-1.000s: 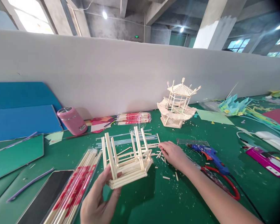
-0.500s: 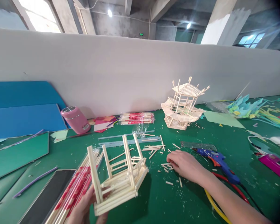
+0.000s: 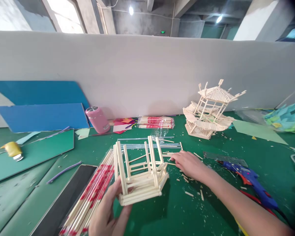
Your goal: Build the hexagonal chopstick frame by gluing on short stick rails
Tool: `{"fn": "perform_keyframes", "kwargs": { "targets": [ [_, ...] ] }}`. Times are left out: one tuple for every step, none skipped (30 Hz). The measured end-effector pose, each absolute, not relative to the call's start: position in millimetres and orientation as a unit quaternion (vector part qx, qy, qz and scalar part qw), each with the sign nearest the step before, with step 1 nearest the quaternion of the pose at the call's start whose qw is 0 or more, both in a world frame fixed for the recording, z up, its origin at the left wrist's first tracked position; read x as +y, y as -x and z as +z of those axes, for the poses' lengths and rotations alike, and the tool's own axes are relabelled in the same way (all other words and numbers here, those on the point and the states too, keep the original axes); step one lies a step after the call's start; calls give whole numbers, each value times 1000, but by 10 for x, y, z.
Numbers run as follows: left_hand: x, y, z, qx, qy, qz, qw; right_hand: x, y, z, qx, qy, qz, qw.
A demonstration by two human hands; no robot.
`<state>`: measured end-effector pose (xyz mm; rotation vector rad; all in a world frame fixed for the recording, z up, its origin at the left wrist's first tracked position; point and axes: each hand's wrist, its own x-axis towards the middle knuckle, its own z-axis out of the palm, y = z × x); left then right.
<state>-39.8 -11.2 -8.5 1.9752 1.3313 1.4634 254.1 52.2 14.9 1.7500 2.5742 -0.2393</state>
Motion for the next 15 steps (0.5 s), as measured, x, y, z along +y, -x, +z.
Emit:
{"fn": "perform_keyframes", "kwargs": {
  "targets": [
    [-95, 384, -62, 469, -698, 513, 172, 491, -2548, 151, 821, -565, -72, 26],
    [-78, 363, -42, 468, -699, 514, 166, 457, -2552, 152, 816, -572, -67, 44],
    [-61, 339, -27, 463, -701, 518, 159, 423, -2553, 153, 810, -579, -60, 62],
    [-44, 314, -16, 458, -704, 521, 153, 392, -2550, 154, 804, -587, -55, 80],
    [-29, 290, -10, 452, -708, 521, 151, 365, -2546, 155, 798, -593, -50, 96],
    [-18, 270, -8, 445, -713, 521, 148, 341, -2541, 157, 794, -596, -46, 110],
    [-11, 256, -13, 439, -717, 521, 147, 321, -2537, 159, 790, -599, -44, 121],
    [-10, 250, -25, 433, -721, 521, 145, 304, -2537, 161, 788, -600, -44, 130],
    [-15, 251, -43, 427, -724, 522, 142, 288, -2541, 163, 787, -600, -44, 136],
    [-25, 261, -68, 423, -727, 523, 139, 273, -2552, 164, 787, -600, -45, 139],
    [-39, 277, -97, 423, -728, 522, 139, 258, -2569, 164, 786, -599, -47, 141],
    [-56, 297, -128, 423, -727, 522, 140, 241, -2592, 164, 786, -600, -49, 141],
    [-73, 320, -159, 426, -726, 519, 147, 223, -2619, 163, 786, -600, -53, 141],
    [-90, 343, -186, 432, -723, 516, 158, 204, -2648, 163, 786, -599, -56, 139],
    [-105, 363, -206, 432, -722, 515, 167, 184, -2676, 163, 787, -599, -60, 137]
  ]
}}
